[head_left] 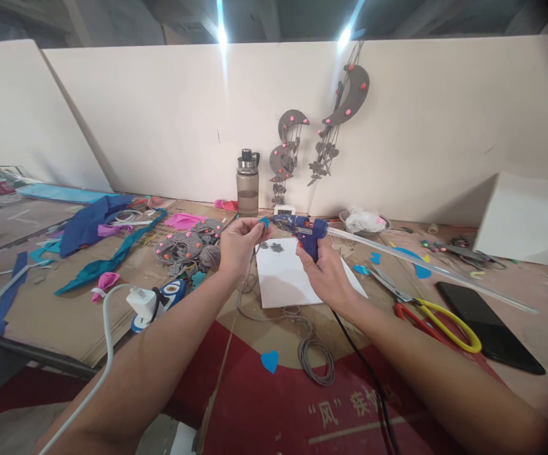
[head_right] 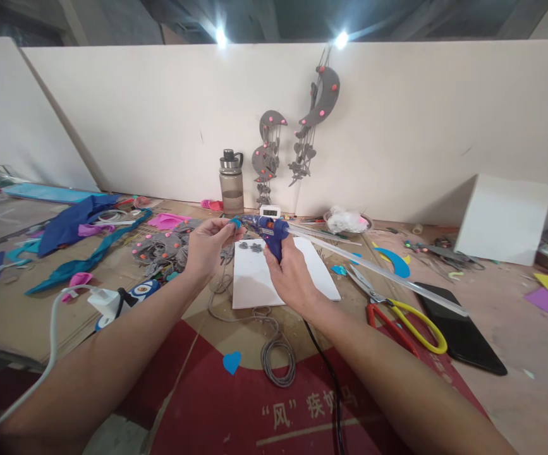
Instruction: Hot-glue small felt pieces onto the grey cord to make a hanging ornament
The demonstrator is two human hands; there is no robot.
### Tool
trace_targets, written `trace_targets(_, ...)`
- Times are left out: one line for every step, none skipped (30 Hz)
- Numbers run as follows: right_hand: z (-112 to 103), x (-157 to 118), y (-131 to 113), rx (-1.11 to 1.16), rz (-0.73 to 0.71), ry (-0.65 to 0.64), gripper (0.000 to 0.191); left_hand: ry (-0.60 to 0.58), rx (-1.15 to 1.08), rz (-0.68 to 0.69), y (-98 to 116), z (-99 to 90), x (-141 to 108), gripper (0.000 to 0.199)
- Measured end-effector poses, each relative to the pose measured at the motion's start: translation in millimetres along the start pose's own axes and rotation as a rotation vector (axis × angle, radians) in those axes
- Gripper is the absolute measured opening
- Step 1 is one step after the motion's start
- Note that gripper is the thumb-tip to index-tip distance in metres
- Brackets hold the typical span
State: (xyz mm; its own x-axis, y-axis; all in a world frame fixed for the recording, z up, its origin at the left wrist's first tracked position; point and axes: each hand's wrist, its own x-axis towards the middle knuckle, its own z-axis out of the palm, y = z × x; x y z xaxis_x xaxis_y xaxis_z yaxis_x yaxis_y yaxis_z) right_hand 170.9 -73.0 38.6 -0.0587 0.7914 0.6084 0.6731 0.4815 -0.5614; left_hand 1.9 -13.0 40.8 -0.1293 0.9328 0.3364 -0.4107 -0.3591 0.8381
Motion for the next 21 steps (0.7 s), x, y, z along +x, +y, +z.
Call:
trace_targets(0.0,0.0,-0.2,0.003,0.0,-0.003,0.038,-0.001,0.0,0.002,-0.1,-0.2,0.1,0.023)
trace_targets(-0.1,0.1,-0.4,0.007,0.0,-0.004,0.038,-0.003,0.001,0.003,-0.1,-0.3,0.2,0.023)
trace_targets(-0.2,0.2,-0.4,0.011,0.0,-0.003,0.037,-0.006,0.001,0.002,-0.3,-0.5,0.3,0.023)
trace_targets(-0.3,0.2,-0.3,0.015,0.0,0.001,0.037,-0.007,0.002,0.0,-0.4,-0.6,0.4,0.023)
trace_targets(-0.3,0.2,0.0,0.018,-0.001,0.006,0.036,-0.007,0.003,-0.003,-0.6,-0.7,0.6,0.023)
trace_targets(-0.3,0.3,0.3,0.019,-0.003,0.01,0.036,-0.006,0.003,-0.005,-0.7,-0.8,0.7,0.024)
trace_targets(-0.2,0.2,0.8,0.018,-0.007,0.014,0.036,-0.005,0.003,-0.006,-0.9,-0.8,0.9,0.024)
trace_targets(-0.1,0.2,1.3,0.014,-0.011,0.019,0.035,-0.003,0.002,-0.005,-1.0,-0.8,1.0,0.024)
trace_targets(0.0,0.2,1.8,0.011,-0.017,0.025,0.035,-0.003,0.0,-0.003,-1.0,-0.9,1.0,0.025)
trace_targets(0.2,0.3,2.2,0.008,-0.022,0.03,0.035,-0.005,-0.002,-0.003,-1.1,-0.8,1.0,0.025)
trace_targets(0.4,0.3,2.5,0.007,-0.027,0.035,0.035,-0.007,-0.003,-0.002,-1.0,-0.8,1.0,0.025)
trace_targets(0.6,0.4,2.7,0.008,-0.029,0.037,0.035,-0.007,-0.003,-0.003,-0.9,-0.7,0.9,0.026)
trace_targets(0.8,0.5,2.7,0.01,-0.03,0.037,0.035,-0.008,-0.002,-0.004,-0.7,-0.6,0.8,0.026)
trace_targets(1.0,0.7,2.7,0.009,-0.029,0.035,0.034,-0.007,-0.001,-0.005,-0.6,-0.5,0.6,0.026)
trace_targets(1.1,0.8,2.7,0.006,-0.028,0.034,0.035,-0.007,0.0,-0.006,-0.4,-0.4,0.4,0.027)
trace_targets(1.2,0.9,2.6,0.001,-0.028,0.033,0.035,-0.006,0.0,-0.005,-0.2,-0.4,0.2,0.027)
trace_targets(1.1,0.9,2.6,-0.004,-0.03,0.034,0.035,-0.007,0.0,-0.004,-0.1,-0.4,0.1,0.027)
trace_targets(1.0,0.8,2.5,-0.008,-0.031,0.035,0.036,-0.008,0.0,-0.004,0.0,-0.5,0.0,0.027)
trace_targets(0.8,0.7,2.5,-0.009,-0.031,0.036,0.036,-0.008,0.0,-0.004,0.0,-0.6,0.0,0.027)
trace_targets(0.5,0.5,2.3,-0.006,-0.028,0.036,0.036,-0.009,0.0,-0.006,0.0,-0.7,0.0,0.027)
trace_targets(0.1,0.3,2.1,0.0,-0.025,0.034,0.036,-0.009,0.001,-0.007,0.0,-0.8,0.0,0.027)
